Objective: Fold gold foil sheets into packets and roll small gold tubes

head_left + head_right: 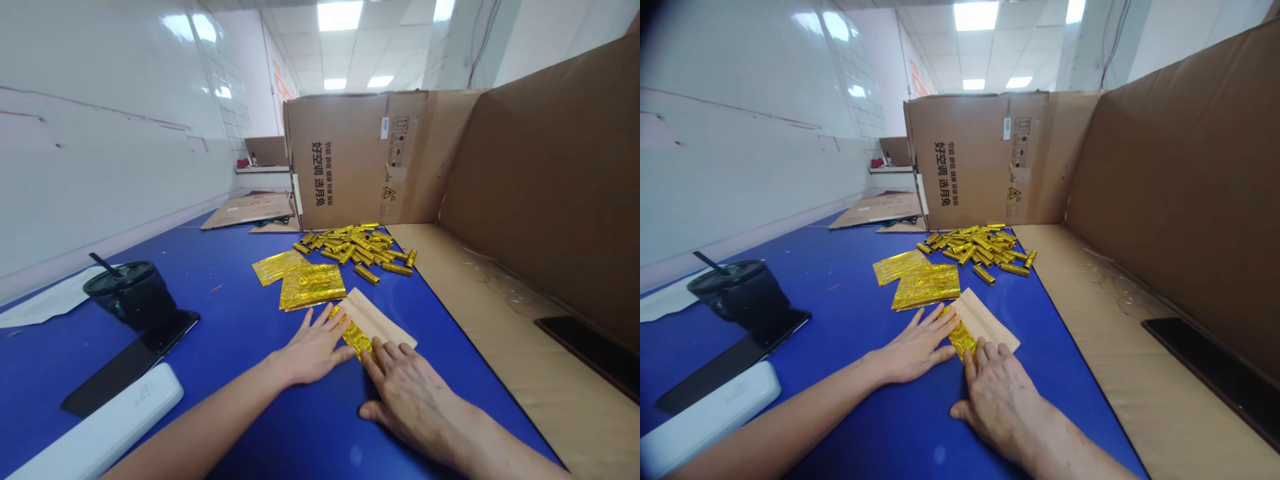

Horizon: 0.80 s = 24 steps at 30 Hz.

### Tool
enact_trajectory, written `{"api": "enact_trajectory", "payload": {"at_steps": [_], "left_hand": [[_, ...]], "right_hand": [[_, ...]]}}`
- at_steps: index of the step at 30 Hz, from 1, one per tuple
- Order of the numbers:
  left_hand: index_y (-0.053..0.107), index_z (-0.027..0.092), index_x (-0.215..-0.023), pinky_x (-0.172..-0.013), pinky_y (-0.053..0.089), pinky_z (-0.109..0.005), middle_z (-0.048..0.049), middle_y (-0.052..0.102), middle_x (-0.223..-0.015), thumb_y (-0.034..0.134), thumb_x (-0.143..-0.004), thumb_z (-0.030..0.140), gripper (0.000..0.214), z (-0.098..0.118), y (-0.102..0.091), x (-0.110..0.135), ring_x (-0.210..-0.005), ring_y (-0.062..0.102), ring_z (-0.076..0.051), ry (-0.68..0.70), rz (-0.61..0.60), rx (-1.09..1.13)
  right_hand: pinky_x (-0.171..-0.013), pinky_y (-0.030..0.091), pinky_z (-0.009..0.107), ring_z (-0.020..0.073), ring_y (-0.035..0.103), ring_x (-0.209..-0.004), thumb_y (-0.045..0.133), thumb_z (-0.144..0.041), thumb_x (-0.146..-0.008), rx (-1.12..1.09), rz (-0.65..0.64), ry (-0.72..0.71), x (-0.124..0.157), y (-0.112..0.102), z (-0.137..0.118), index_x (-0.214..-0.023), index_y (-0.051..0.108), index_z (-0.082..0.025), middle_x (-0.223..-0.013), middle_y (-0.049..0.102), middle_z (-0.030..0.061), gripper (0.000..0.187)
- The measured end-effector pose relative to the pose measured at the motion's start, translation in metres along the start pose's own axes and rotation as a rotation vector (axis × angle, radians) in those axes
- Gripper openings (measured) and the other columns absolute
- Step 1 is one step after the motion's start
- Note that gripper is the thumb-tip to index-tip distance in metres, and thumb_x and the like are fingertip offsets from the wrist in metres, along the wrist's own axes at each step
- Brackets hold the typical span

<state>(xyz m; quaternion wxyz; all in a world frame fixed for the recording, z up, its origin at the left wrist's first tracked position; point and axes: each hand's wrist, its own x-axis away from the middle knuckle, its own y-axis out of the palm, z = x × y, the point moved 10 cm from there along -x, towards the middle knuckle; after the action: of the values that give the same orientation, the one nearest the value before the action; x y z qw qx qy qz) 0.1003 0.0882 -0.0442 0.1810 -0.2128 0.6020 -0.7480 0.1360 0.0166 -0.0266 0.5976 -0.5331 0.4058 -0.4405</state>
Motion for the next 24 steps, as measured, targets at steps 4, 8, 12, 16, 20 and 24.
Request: {"api": "enact_trajectory", "payload": {"at_steps": [4,8,12,16,20,24], "left_hand": [[0.017,0.016,-0.133,-0.099,0.002,-0.052,-0.0078,0.012,-0.14,0.017,-0.085,0.052,0.06,0.006,0.001,-0.009,-0.128,-0.001,-0.024,-0.018,0.061,-0.04],[0.01,0.011,-0.134,-0.099,0.004,-0.051,-0.0104,0.005,-0.14,0.018,-0.086,0.048,0.061,0.009,0.008,-0.012,-0.128,-0.003,-0.023,-0.006,0.022,-0.059],[0.008,0.01,-0.134,-0.099,0.004,-0.052,-0.0102,0.003,-0.14,0.017,-0.086,0.042,0.058,0.009,0.012,-0.012,-0.127,-0.004,-0.023,0.016,-0.003,-0.08],[0.007,0.01,-0.134,-0.098,0.004,-0.052,-0.0101,0.003,-0.14,0.022,-0.084,0.034,0.057,0.008,0.015,-0.013,-0.127,-0.005,-0.023,0.027,0.005,-0.097],[0.001,0.009,-0.134,-0.099,0.002,-0.051,-0.0108,0.0,-0.14,0.024,-0.083,0.041,0.064,0.006,0.014,-0.013,-0.127,-0.005,-0.022,0.042,-0.008,-0.076],[-0.003,0.009,-0.134,-0.099,0.0,-0.05,-0.0119,-0.004,-0.14,0.03,-0.076,0.058,0.082,0.008,0.014,-0.01,-0.127,-0.006,-0.023,0.094,-0.074,-0.037]], "right_hand": [[-0.078,0.042,0.042,0.0311,0.051,-0.093,0.05,-0.054,-0.071,-0.04,0.088,-0.087,0.002,-0.011,-0.018,-0.111,0.053,-0.009,-0.102,0.058,0.0187,0.06],[-0.072,0.044,0.039,0.0262,0.053,-0.083,0.049,-0.05,-0.073,-0.167,0.103,-0.082,0.003,-0.017,-0.014,-0.098,0.059,-0.014,-0.092,0.06,0.0131,0.045],[-0.081,0.04,0.037,0.0219,0.051,-0.092,0.041,-0.035,-0.082,-0.33,0.221,-0.013,0.003,-0.028,0.007,-0.093,0.059,-0.018,-0.1,0.057,0.0104,0.028],[-0.096,0.028,0.038,0.0206,0.046,-0.105,0.046,-0.031,-0.08,-0.409,0.219,-0.106,0.001,-0.027,0.001,-0.107,0.052,-0.018,-0.114,0.053,0.0091,0.03],[-0.094,0.03,0.037,0.0221,0.049,-0.101,0.048,-0.031,-0.078,-0.397,0.095,-0.118,0.001,-0.016,-0.009,-0.11,0.051,-0.013,-0.109,0.055,0.0121,0.037],[-0.084,0.039,0.036,0.0231,0.052,-0.094,0.05,-0.033,-0.076,-0.396,0.048,-0.079,0.004,-0.018,-0.009,-0.105,0.052,-0.014,-0.101,0.058,0.0113,0.034]]}}
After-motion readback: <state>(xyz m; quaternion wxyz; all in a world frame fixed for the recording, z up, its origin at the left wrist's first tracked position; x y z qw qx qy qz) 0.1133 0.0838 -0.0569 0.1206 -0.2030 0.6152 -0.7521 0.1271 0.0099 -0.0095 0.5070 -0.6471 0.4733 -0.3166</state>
